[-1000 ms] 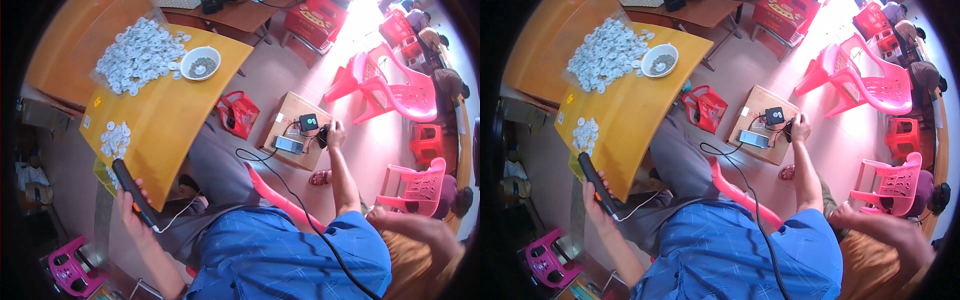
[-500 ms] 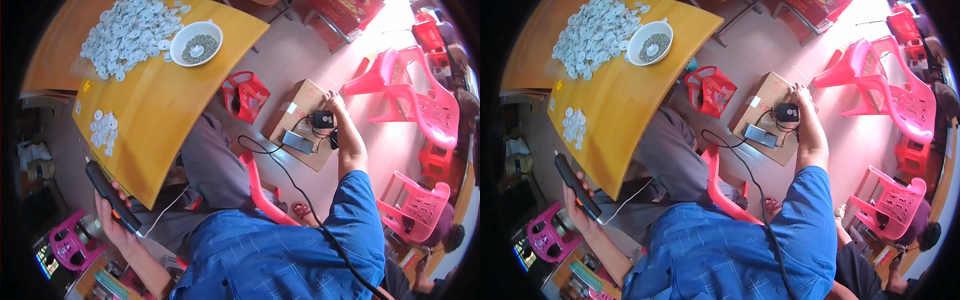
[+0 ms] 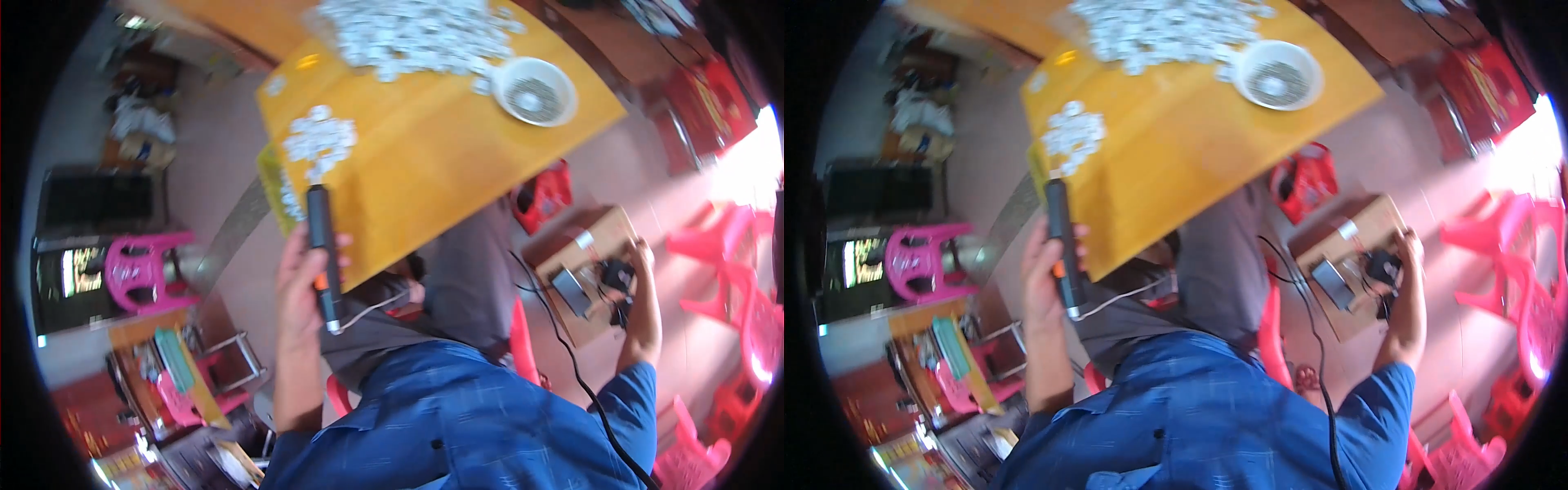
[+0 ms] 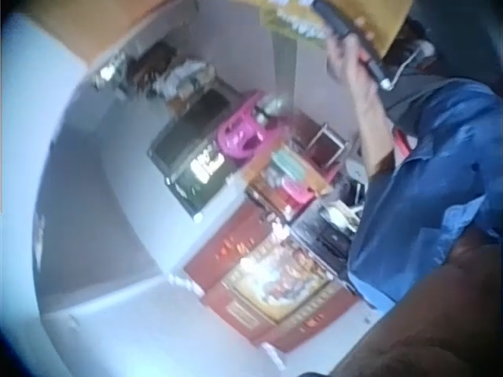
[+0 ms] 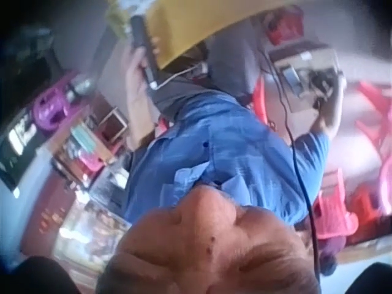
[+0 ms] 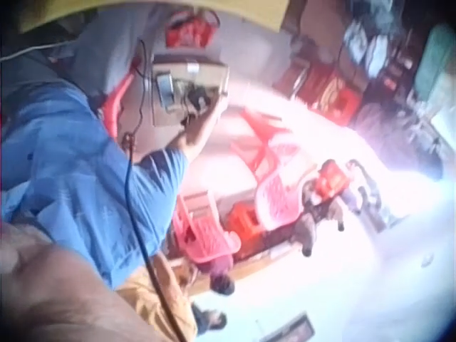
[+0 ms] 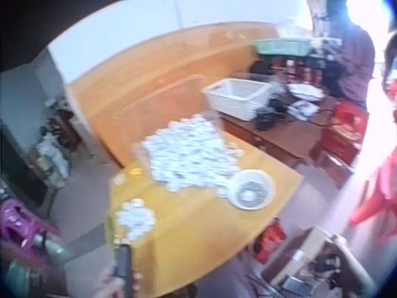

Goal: The person assembles small plastic components using an electric screwdriver to fasten screws.

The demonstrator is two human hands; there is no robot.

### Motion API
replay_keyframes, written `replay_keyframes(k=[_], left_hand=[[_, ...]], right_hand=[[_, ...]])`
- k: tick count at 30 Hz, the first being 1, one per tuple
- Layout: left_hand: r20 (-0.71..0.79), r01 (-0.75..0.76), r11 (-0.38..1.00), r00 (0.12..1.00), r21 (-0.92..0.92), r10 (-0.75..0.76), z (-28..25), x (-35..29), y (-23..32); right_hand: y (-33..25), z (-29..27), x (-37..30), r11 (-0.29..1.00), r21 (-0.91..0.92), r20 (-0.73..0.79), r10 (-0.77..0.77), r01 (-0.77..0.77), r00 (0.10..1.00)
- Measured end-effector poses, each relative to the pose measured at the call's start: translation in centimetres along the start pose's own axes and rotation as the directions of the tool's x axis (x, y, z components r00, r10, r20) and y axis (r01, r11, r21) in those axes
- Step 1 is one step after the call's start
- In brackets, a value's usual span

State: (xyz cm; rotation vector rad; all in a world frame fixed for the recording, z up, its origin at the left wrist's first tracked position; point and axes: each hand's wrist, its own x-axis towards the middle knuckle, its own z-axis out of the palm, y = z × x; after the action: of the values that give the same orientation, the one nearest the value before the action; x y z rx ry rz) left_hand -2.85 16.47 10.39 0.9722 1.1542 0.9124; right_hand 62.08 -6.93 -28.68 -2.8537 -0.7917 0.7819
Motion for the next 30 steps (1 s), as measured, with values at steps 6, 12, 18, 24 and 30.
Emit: replay_keyframes(k=[6, 12, 18, 24, 30], left_hand=[[-0.055, -0.027, 0.998, 0.998, -0.053, 0.025, -0.8, -0.1, 0.0], [-0.149, -0.027, 0.983, 0.989, -0.179, 0.000, -3.6, 2.4, -0.8], [-0.077, 0.004, 0.976, 0.997, -0.218, -0.021, -2.3, 4.2, -0.5], [-0.030, -0.065, 0.964, 0.998, -0.256, 0.059, -0.9, 3.1, -0.2], [-0.167, -0.149, 0.959, 0.980, -0.240, 0.110, -5.5, 1.9, -1.7]], right_hand=[[-0.5, 1.5, 1.5, 0.989, 0.137, 0.111, -0.068, 0.052, 0.992], [-1.5, 1.5, 3.0, 0.972, 0.230, 0.095, -0.075, 0.052, 0.993], [-3.4, -1.9, 3.6, 0.949, -0.248, -0.147, -0.236, 0.195, 0.961], [-17.0, -9.4, 0.0, 0.792, 0.313, -0.411, -0.384, 0.524, 0.827], [-29.5, -17.3, 0.1, 0.510, 0.548, -0.510, -0.424, 0.663, 0.748]])
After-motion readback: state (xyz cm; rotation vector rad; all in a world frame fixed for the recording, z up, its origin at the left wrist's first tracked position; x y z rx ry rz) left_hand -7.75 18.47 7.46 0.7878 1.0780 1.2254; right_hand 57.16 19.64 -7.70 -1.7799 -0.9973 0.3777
